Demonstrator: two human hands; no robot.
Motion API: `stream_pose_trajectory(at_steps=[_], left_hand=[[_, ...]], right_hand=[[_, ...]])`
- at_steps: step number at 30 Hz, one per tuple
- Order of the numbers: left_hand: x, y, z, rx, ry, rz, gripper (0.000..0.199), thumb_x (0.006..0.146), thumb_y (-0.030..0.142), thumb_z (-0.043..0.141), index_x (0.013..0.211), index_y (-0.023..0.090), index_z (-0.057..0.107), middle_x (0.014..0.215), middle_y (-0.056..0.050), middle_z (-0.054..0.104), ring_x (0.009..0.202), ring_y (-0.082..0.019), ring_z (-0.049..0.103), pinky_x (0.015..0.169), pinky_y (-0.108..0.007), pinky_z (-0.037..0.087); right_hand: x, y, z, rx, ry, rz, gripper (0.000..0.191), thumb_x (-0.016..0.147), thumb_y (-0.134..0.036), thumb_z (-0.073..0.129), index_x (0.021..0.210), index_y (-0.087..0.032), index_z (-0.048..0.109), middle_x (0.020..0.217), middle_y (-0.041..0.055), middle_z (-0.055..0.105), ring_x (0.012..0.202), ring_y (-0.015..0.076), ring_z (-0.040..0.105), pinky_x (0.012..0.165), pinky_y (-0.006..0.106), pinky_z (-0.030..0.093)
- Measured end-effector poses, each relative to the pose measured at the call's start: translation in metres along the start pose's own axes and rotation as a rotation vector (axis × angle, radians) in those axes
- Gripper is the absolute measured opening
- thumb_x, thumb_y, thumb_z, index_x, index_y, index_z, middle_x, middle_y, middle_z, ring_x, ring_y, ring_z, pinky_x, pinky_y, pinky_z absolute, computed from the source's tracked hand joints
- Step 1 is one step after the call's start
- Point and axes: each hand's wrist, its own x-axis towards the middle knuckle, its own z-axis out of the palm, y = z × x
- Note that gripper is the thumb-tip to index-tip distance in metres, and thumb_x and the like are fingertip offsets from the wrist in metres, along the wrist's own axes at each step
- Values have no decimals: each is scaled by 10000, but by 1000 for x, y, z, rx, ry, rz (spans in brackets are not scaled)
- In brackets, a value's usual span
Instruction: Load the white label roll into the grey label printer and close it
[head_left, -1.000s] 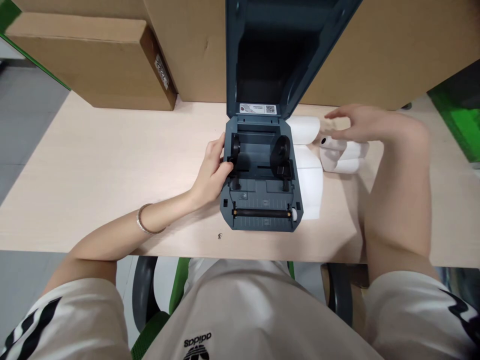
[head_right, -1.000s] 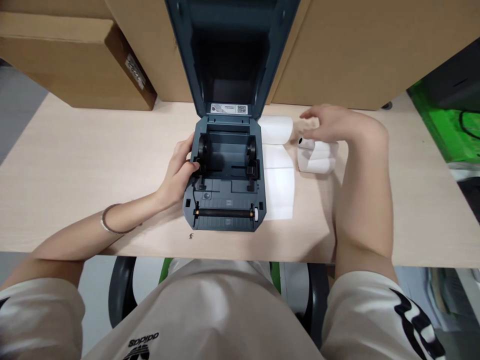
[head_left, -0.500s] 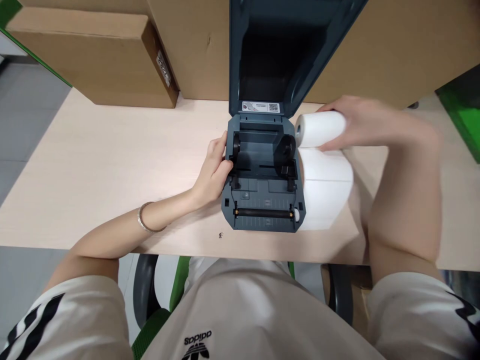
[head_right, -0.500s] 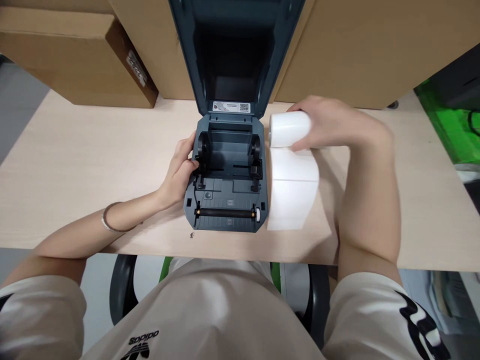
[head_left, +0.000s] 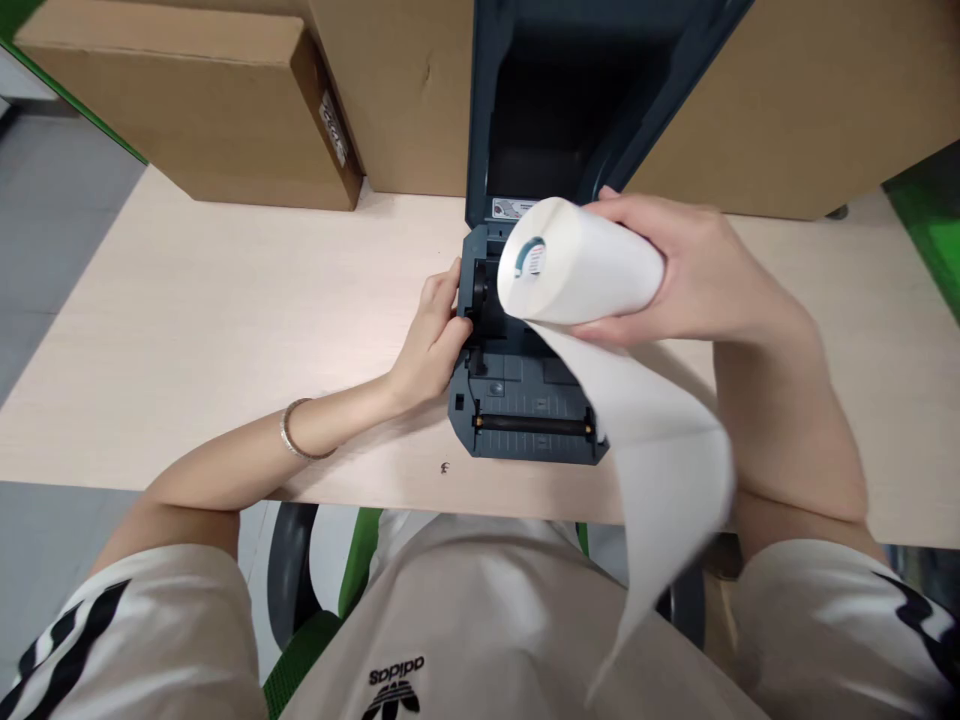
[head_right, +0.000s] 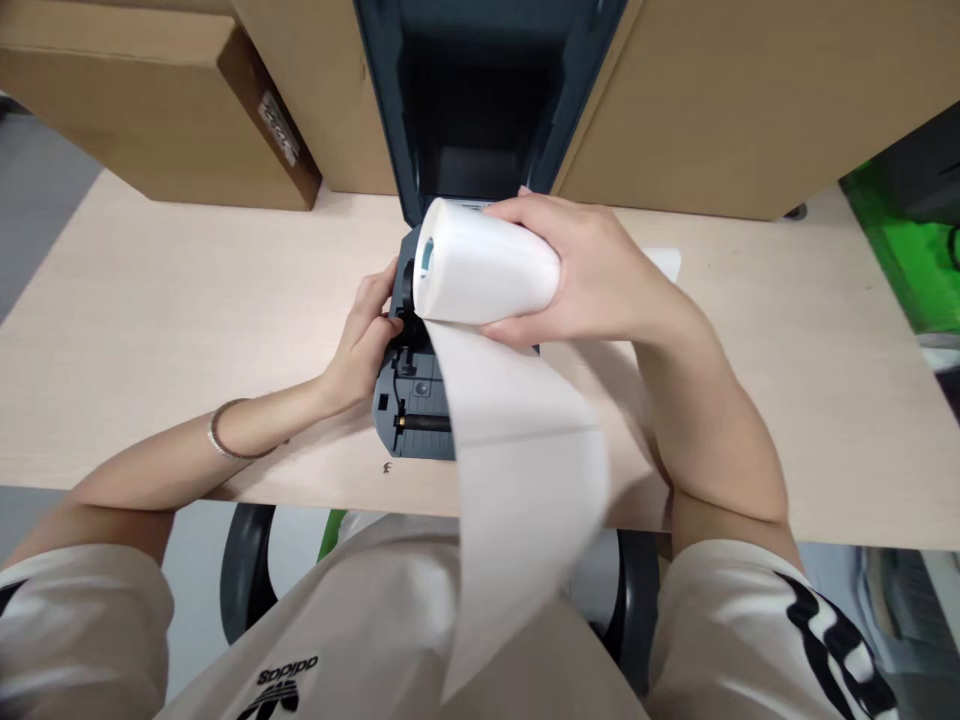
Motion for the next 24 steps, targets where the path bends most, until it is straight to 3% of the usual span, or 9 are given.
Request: stream_pose_trajectory(at_steps=[2, 4, 10, 12, 15, 17, 20, 22, 24], left_hand=[[0, 1, 1, -12, -2, -2, 784, 1151, 757, 483, 1818, 344, 475, 1638, -124, 656, 1562, -381, 560, 1384, -573, 467], [0, 2, 2, -15, 0, -13, 788, 1144, 734, 497, 1818, 327, 476, 1642, -130, 645, 1581, -384, 542, 1395, -576, 457], [0, -1, 5, -16, 18, -56, 805, 1111, 695, 516, 1819, 312, 474, 1609, -124, 638, 1584, -384, 531, 1390, -579, 450], [0, -1, 5, -21, 9, -56, 806, 1114, 697, 515, 1819, 309, 472, 1609, -122, 637, 1570, -382, 535, 1377, -572, 459], [1, 0, 5, -38, 2, -41, 805, 1120, 717, 515, 1813, 309, 475, 1618, -126, 632, 1559, -382, 537, 1360, -561, 471], [1, 1, 5, -43, 7, -48, 797, 1122, 730, 519, 1804, 318, 484, 1604, -125, 638, 1552, -384, 541, 1359, -560, 470], [0, 3, 5, -51, 9, -82, 784, 1121, 726, 535, 1798, 333, 492, 1587, -115, 644, 1554, -384, 541, 1378, -566, 460], [0, 3, 5, -67, 7, -96, 783, 1121, 716, 545, 1805, 339, 486, 1605, -110, 635, 1575, -384, 531, 1400, -571, 448], [0, 4, 5, -81, 9, -98, 776, 1126, 712, 550, 1810, 350, 484, 1634, -105, 626, 1606, -386, 515, 1424, -577, 431]], right_hand=[[3, 3, 14, -27, 12, -34, 702, 847, -520, 870, 1538, -485, 753, 1538, -61, 808, 1540, 449, 716, 1423, 712, 504], [5, 10, 26, -34, -13, -71, 739, 814, -501, 901, 1537, -411, 779, 1538, -30, 816, 1612, 477, 662, 1457, 762, 433], [15, 27, 55, -89, -54, -131, 649, 877, -574, 903, 1479, -341, 837, 1378, 24, 879, 1347, 438, 820, 1463, 838, 304], [17, 24, 56, -110, -43, -127, 582, 943, -588, 878, 1459, -321, 854, 1346, 50, 887, 1316, 436, 829, 1463, 845, 287], [10, 7, 48, -140, -46, -149, 524, 1023, -552, 834, 1490, -315, 846, 1454, 68, 857, 1378, 449, 807, 1474, 842, 270], [-3, -10, 39, -154, -62, -165, 520, 1071, -523, 787, 1548, -319, 819, 1547, 65, 823, 1445, 459, 780, 1468, 822, 322], [-37, -32, 30, -146, -109, -177, 572, 1159, -548, 672, 1679, -316, 737, 1624, 78, 792, 1493, 443, 766, 1368, 735, 543], [-65, -41, 32, -131, -166, -216, 724, 1177, -641, 632, 1816, -301, 603, 1725, 109, 720, 1547, 429, 738, 1266, 664, 661], [-88, -46, 41, -130, -207, -251, 941, 1142, -765, 636, 1925, -287, 429, 1851, 133, 583, 1648, 432, 651, 1258, 645, 677]])
